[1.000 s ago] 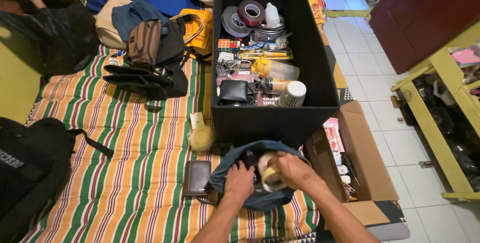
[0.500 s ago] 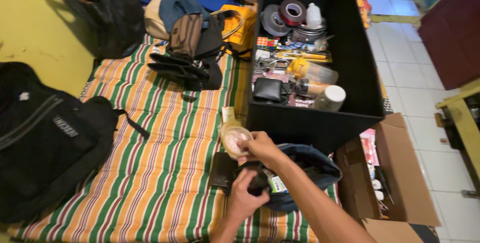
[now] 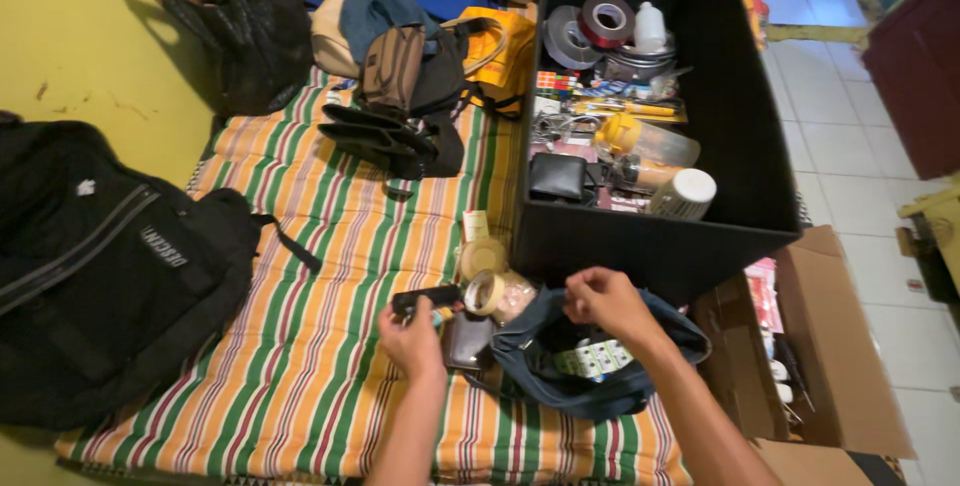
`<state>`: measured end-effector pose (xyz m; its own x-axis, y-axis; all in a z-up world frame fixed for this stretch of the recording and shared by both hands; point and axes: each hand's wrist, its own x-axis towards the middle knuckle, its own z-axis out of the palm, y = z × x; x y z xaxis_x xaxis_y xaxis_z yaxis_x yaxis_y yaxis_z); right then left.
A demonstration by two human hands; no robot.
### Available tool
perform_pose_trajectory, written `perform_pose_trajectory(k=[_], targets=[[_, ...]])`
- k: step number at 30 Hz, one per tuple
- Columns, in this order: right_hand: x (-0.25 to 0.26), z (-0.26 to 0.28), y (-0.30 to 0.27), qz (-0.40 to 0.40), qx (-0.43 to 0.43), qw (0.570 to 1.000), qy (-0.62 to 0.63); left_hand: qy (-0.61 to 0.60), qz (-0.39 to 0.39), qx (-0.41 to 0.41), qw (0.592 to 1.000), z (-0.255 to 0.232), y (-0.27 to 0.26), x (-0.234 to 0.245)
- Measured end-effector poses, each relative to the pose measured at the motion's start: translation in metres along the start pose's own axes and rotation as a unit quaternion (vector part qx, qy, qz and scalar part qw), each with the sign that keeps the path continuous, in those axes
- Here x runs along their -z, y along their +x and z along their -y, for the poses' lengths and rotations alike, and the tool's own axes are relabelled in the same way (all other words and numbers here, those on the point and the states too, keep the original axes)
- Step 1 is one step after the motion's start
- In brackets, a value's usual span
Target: The person unpacks a small blue sling bag on a bed, taking out a wallet, phone, medicine packets, and small boxes, and places the items one by one into a large black storage box filled with personal belongings. They continue sorting loose items from the bed into the box.
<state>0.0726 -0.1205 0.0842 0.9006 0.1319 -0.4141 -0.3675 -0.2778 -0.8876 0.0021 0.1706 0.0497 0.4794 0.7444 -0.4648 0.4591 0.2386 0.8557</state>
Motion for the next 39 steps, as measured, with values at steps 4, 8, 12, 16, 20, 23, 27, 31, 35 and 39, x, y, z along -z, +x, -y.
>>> perform_pose_trajectory(k=[4,8,12,16,20,23,27,31,35,39], targets=[[0.042,-0.029,-0.030,-0.012,0.004,0.953,-0.302,-0.120,-0.010,0.040,0.992,0.009,0.015,-0.027],[0.047,-0.051,-0.052,0.026,0.102,0.843,-0.528,0.205,-0.035,-0.023,0.978,0.009,-0.021,-0.051],[0.027,-0.064,-0.065,0.110,-0.064,0.770,-0.625,0.243,0.216,-0.362,0.874,0.018,-0.092,-0.060],[0.020,-0.071,-0.067,0.058,0.005,0.794,-0.606,0.273,0.446,-0.459,0.718,0.033,-0.123,-0.064],[0.030,-0.076,-0.055,0.128,0.158,0.788,-0.582,0.547,0.438,-0.334,0.631,0.056,-0.127,-0.075],[0.034,-0.087,-0.046,0.148,-0.006,0.840,-0.522,0.565,0.404,-0.319,0.645,0.065,-0.120,-0.076],[0.035,-0.111,-0.037,0.192,-0.017,0.798,-0.571,0.477,0.435,-0.324,0.691,0.057,-0.106,-0.069],[0.028,-0.121,-0.030,0.197,0.025,0.787,-0.584,0.571,0.482,-0.322,0.582,0.053,-0.110,-0.067],[0.030,-0.107,-0.036,0.179,0.055,0.754,-0.629,0.560,0.473,-0.333,0.593,0.065,-0.119,-0.075],[0.032,-0.093,-0.054,0.187,0.116,0.753,-0.621,0.538,0.485,-0.303,0.619,0.078,-0.112,-0.088]])
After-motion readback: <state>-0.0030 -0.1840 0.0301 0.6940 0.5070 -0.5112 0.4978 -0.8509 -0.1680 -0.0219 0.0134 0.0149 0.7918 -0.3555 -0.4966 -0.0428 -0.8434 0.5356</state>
